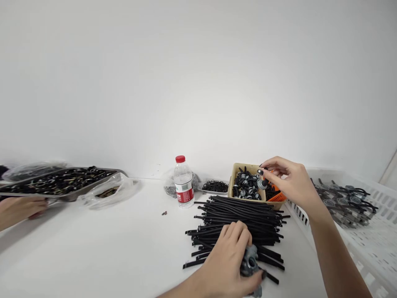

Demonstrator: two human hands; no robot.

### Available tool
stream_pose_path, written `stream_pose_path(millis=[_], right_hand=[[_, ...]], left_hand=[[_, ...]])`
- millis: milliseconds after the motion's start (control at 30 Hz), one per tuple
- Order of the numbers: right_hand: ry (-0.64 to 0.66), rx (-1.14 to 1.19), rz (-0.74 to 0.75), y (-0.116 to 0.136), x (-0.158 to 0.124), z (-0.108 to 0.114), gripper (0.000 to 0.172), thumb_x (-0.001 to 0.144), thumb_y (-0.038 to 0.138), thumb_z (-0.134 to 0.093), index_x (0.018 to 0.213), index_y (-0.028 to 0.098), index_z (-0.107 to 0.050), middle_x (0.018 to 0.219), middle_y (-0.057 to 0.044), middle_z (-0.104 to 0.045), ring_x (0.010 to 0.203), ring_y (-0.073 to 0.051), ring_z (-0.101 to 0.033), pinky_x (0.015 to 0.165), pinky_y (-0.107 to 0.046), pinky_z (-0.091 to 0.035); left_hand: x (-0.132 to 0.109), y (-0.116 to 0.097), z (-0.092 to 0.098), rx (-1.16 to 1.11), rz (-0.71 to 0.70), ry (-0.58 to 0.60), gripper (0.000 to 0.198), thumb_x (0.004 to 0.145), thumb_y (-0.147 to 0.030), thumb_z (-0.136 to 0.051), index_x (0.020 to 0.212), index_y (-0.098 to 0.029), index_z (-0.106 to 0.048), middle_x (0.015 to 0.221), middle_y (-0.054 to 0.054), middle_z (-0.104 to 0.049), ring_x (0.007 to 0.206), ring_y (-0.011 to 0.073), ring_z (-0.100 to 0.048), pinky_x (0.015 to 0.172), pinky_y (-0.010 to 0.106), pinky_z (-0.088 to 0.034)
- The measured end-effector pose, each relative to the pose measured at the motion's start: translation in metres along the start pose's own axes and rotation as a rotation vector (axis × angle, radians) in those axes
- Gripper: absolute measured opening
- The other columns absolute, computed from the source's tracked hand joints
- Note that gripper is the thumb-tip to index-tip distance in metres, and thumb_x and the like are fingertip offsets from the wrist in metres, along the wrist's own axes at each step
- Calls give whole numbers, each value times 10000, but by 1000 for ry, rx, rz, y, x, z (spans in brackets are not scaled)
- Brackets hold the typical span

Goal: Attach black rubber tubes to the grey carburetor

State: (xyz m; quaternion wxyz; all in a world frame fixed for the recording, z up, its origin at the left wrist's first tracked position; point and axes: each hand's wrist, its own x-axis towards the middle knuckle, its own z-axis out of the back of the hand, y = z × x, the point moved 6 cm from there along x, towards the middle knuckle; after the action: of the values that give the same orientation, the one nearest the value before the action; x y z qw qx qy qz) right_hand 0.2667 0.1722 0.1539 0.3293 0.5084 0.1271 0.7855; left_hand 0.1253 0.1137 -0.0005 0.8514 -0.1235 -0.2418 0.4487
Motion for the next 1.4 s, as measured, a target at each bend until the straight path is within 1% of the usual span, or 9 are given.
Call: stream_pose_path(millis=[133,233,333,500,633,833,967,1267,1400], right_hand=[[-58,-8,10,-2,0,5,163,828,351,-640,841,222,-738,767,-34,-671,588,-201,-541,518,-269,-452],[-58,-12,-1,-5,-1,5,163,824,350,-646,844,220,-743,769,-39,-670,592,-206,-545,513,-274,-454],[-68,-3,5,-4,-2,5,164,831,351,-643,846,221,-742,773,-38,-670,586,-199,-534,512,-273,-446],[-8,46,2,0,-1,2,141,828,325,-642,851,221,-735,788,-25,-687,608,-186,-562,536,-252,-458],[23,209,9,0,1,0,83,845,283,-685,867,222,-737,793,-18,-699,669,-182,-620,574,-213,-498],[-46,631,-3,-6,6,2,222,858,344,-871,870,175,-728,735,-59,-705,578,-144,-604,507,-137,-502],[-80,714,-50,-8,4,7,321,833,434,-932,879,181,-740,707,-45,-693,576,-122,-584,504,-101,-473],[286,871,-122,8,-2,-28,444,922,400,-883,1299,283,-679,996,-43,-695,927,-192,-637,805,-214,-539],[218,940,-71,17,-3,-39,418,958,378,-858,1323,323,-662,1013,-15,-694,955,-171,-634,841,-183,-524]], left_hand=[[-13,28,-19,-472,126,175,930,504,-316,-906,1302,-198,-444,1318,133,-501,1206,326,-492,1073,444,-397],[-19,45,-36,-698,277,161,1185,423,-262,-912,1432,-230,-292,1321,129,-546,1217,333,-521,1110,452,-361],[-18,41,-46,-903,349,141,987,395,-222,-901,1268,-214,-440,1006,36,-685,953,272,-640,909,384,-495],[-14,23,-39,-1124,282,87,591,444,-191,-877,897,-205,-498,793,-7,-682,710,180,-618,663,272,-475],[1,15,-14,-1288,280,-46,615,494,-231,-877,956,-206,-471,829,20,-698,725,182,-638,668,267,-490],[41,-17,65,-992,223,-357,564,562,-346,-875,1010,-196,-567,883,17,-712,834,224,-651,794,315,-499],[52,-31,84,-858,178,-352,530,556,-326,-879,998,-209,-612,910,2,-716,856,232,-648,827,331,-496],[41,-13,115,-740,145,-361,502,570,-359,-879,985,-218,-635,879,-12,-704,826,220,-624,802,328,-467],[37,-11,127,-747,133,-347,495,584,-358,-878,999,-246,-633,893,-23,-702,830,217,-619,796,332,-459]])
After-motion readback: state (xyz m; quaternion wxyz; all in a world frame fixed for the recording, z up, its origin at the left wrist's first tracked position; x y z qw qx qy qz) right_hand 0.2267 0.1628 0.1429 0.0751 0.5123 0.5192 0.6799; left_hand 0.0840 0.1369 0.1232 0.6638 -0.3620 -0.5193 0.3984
